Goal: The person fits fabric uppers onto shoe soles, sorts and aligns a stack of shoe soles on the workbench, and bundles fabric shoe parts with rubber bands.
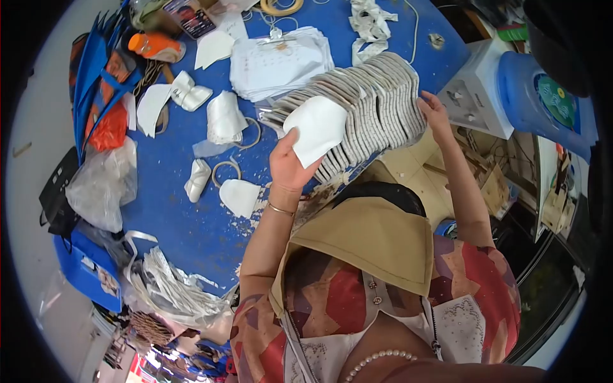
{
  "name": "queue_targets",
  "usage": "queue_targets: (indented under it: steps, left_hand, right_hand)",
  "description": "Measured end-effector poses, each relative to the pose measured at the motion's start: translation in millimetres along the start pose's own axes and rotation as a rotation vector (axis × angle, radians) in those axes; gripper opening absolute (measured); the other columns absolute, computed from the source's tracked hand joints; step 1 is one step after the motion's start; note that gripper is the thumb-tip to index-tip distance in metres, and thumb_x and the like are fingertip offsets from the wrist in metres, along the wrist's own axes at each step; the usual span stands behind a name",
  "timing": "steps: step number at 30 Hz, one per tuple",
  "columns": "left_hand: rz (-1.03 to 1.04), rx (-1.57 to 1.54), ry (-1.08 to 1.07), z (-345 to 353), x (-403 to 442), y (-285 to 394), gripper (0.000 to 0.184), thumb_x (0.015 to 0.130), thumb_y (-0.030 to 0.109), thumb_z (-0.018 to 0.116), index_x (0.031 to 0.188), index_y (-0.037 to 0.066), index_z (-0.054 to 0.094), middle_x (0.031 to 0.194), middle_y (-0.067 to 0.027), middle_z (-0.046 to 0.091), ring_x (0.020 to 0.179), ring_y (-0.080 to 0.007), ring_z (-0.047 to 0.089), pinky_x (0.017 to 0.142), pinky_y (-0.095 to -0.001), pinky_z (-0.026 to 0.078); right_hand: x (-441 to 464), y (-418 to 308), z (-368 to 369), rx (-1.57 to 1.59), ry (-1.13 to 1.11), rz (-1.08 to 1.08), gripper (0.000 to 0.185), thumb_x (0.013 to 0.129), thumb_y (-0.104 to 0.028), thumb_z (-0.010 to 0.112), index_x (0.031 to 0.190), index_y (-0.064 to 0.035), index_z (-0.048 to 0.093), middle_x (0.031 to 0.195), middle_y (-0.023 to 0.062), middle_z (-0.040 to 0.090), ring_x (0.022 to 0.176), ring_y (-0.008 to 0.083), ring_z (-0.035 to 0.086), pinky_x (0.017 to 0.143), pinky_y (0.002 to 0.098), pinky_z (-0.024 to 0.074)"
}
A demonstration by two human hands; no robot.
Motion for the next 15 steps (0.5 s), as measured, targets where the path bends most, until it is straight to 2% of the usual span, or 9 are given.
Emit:
queue_targets:
  steps: [9, 15]
  left_hand:
    - [0.041, -0.122, -0.065, 10, -4, 8, 0.057, 0.092, 0.012, 0.043, 0.144, 0.001, 0.023, 0.145, -0.0216, 0.034, 0.135, -0.0409, 0.029, 0.111, -0.0615, 0.017]
    - [0.045, -0.146, -0.089, 13, -5, 13, 0.058, 0.092, 0.013, 0.042, 0.144, 0.001, 0.021, 0.147, -0.0215, 0.03, 0.137, -0.0409, 0.024, 0.112, -0.0624, 0.011]
  right_hand:
    - [9, 30, 2, -0.023, -0.096, 0.292, 0.038, 0.089, -0.025, 0.062, 0.119, -0.0017, 0.059, 0.108, 0.007, 0.063, 0.091, 0.0143, 0.056, 0.085, 0.0257, 0.0429]
    - [13, 39, -1, -0.013, -0.123, 0.305, 0.039, 0.089, -0.026, 0.063, 0.12, -0.0022, 0.058, 0.108, 0.0063, 0.063, 0.094, 0.0145, 0.055, 0.085, 0.0261, 0.0426]
Point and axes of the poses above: each hand's wrist, its own x-axis towards the middle knuckle, its own z-axis out of the palm, y = z × x, the point moved 10 cm from there along x, towards the middle knuckle
